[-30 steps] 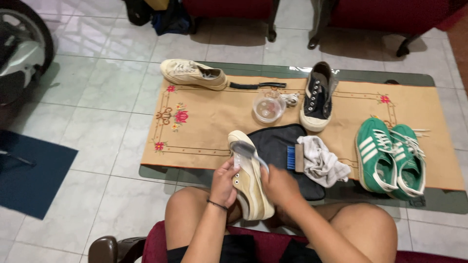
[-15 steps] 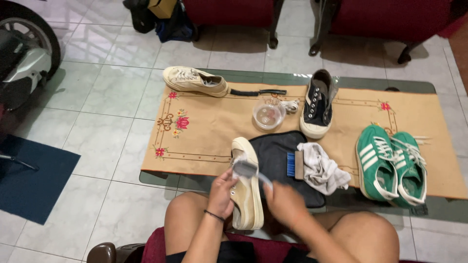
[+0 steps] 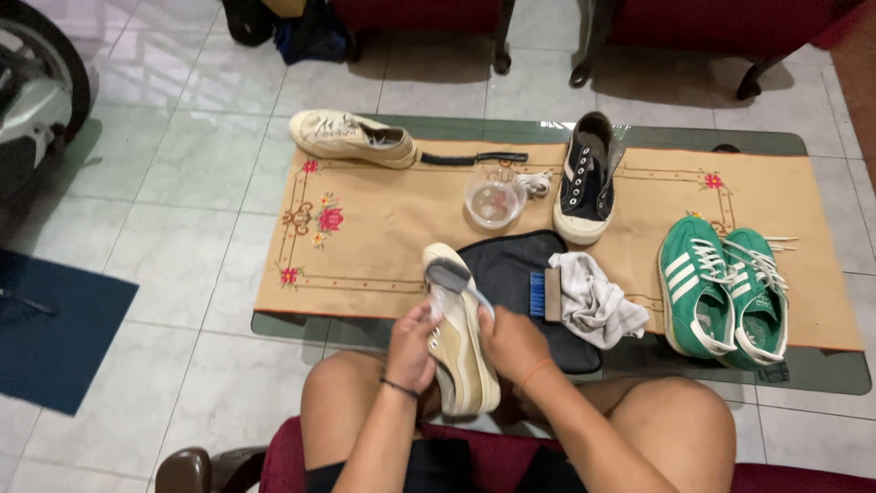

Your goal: Cleaning the rubber sole edges of a beige sneaker using a brush and a cloth.

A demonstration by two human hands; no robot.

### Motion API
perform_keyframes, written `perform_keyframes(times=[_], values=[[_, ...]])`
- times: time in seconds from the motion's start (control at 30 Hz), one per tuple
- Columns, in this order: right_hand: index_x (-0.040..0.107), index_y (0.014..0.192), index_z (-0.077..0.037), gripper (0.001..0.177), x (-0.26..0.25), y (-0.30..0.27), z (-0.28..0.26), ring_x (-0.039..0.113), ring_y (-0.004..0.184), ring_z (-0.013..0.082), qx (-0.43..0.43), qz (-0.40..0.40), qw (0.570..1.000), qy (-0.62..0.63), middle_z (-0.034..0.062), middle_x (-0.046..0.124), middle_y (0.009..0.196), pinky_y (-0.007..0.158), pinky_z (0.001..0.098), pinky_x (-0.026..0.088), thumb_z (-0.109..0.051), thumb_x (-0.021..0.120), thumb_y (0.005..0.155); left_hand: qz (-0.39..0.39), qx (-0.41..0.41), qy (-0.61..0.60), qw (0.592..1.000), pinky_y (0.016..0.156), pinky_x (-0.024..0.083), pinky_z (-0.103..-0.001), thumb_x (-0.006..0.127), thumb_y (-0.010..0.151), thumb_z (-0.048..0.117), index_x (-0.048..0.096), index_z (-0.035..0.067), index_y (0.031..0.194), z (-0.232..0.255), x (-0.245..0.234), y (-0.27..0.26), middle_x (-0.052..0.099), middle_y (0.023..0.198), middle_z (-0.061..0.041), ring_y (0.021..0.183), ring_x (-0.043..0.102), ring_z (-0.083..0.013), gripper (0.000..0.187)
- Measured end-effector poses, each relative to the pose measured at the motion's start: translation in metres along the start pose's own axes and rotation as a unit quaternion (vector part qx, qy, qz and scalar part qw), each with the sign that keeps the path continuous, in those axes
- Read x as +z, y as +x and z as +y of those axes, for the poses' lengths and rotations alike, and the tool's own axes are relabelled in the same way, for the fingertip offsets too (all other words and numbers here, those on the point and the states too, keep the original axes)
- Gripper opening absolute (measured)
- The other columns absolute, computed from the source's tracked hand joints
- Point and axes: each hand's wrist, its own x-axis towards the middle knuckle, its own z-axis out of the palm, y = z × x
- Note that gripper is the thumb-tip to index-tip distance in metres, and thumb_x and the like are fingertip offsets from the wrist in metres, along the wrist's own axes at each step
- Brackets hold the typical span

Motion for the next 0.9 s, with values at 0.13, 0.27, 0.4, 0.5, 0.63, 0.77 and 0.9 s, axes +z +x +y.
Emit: perform_keyframes(times=[0.13, 0.27, 0.4, 0.5, 0.63, 0.77, 0.9], values=[[0.064, 0.085, -0.008, 0.051, -0.003, -0.046, 0.016, 0.068, 0.083, 0.0371, 0.003, -0.092, 0.991, 0.094, 0.0154, 0.074, 0.087, 0.072, 0.0473, 0.044, -0.047, 0.035, 0.101, -0.003, 0.017, -0.013, 1.000, 0.086, 0.055, -0.033, 0.060, 0.084, -0.009, 0.067, -0.007, 0.120, 0.023, -0.011, -0.009, 0.073, 0.106, -0.020, 0.092, 0.069, -0.0255, 0.036], [0.062, 0.082, -0.015, 0.041, 0.025, -0.058, 0.083, 0.050, 0.068, 0.0075, 0.029, -0.159, 0.939, 0.304, -0.0032, 0.060, 0.073, 0.062, 0.0264, 0.037, -0.047, 0.044, 0.100, -0.014, -0.013, -0.018, 1.000, 0.092, 0.055, -0.036, 0.063, 0.084, -0.004, 0.063, -0.006, 0.127, 0.028, -0.029, -0.018, 0.070, 0.116, -0.021, 0.101, 0.068, -0.0265, 0.043], [0.047, 0.083, -0.013, 0.043, 0.012, -0.058, 0.096, 0.034, 0.044, 0.0144, 0.164, -0.129, 0.889, 0.407, 0.0029, 0.039, 0.060, 0.038, 0.0293, 0.027, -0.051, 0.042, 0.101, -0.021, -0.015, -0.040, 0.999, 0.094, 0.054, -0.036, 0.063, 0.087, -0.003, 0.062, -0.004, 0.126, 0.029, -0.029, -0.025, 0.070, 0.115, -0.020, 0.102, 0.068, -0.0262, 0.038], [0.044, 0.086, -0.012, 0.036, -0.008, -0.063, 0.076, 0.029, 0.046, 0.0130, 0.152, -0.126, 0.896, 0.399, 0.0016, 0.035, 0.063, 0.045, 0.0316, 0.028, -0.043, 0.041, 0.103, -0.029, -0.022, -0.034, 0.999, 0.096, 0.053, -0.036, 0.063, 0.087, -0.001, 0.059, -0.003, 0.133, 0.035, -0.025, -0.032, 0.068, 0.120, -0.020, 0.107, 0.066, -0.0261, 0.046], [0.048, 0.093, -0.011, 0.033, 0.008, -0.056, 0.083, 0.029, 0.048, 0.0133, 0.136, -0.125, 0.897, 0.402, 0.0033, 0.037, 0.066, 0.046, 0.0305, 0.026, -0.042, 0.042, 0.103, -0.026, -0.020, -0.044, 0.999, 0.097, 0.053, -0.036, 0.063, 0.088, 0.000, 0.060, -0.001, 0.132, 0.025, -0.035, -0.029, 0.068, 0.122, -0.019, 0.108, 0.065, -0.0253, 0.044], [0.054, 0.110, -0.004, 0.031, 0.023, -0.046, 0.084, 0.046, 0.046, 0.0178, 0.070, -0.089, 0.919, 0.376, 0.0065, 0.044, 0.065, 0.043, 0.0309, 0.041, -0.032, 0.040, 0.104, -0.024, -0.007, -0.069, 0.997, 0.092, 0.058, -0.049, 0.055, 0.093, -0.005, 0.056, 0.002, 0.137, 0.010, -0.046, -0.022, 0.067, 0.122, -0.019, 0.109, 0.067, -0.0349, 0.045], [0.047, 0.136, -0.005, 0.040, 0.030, -0.028, 0.084, 0.061, 0.076, 0.0274, 0.021, -0.043, 0.951, 0.306, 0.0175, 0.061, 0.088, 0.067, 0.0430, 0.056, -0.026, 0.041, 0.102, -0.031, -0.028, -0.090, 0.995, 0.094, 0.056, -0.051, 0.055, 0.093, -0.004, 0.055, 0.008, 0.140, 0.000, -0.054, -0.018, 0.064, 0.128, -0.018, 0.115, 0.064, -0.0359, 0.048]])
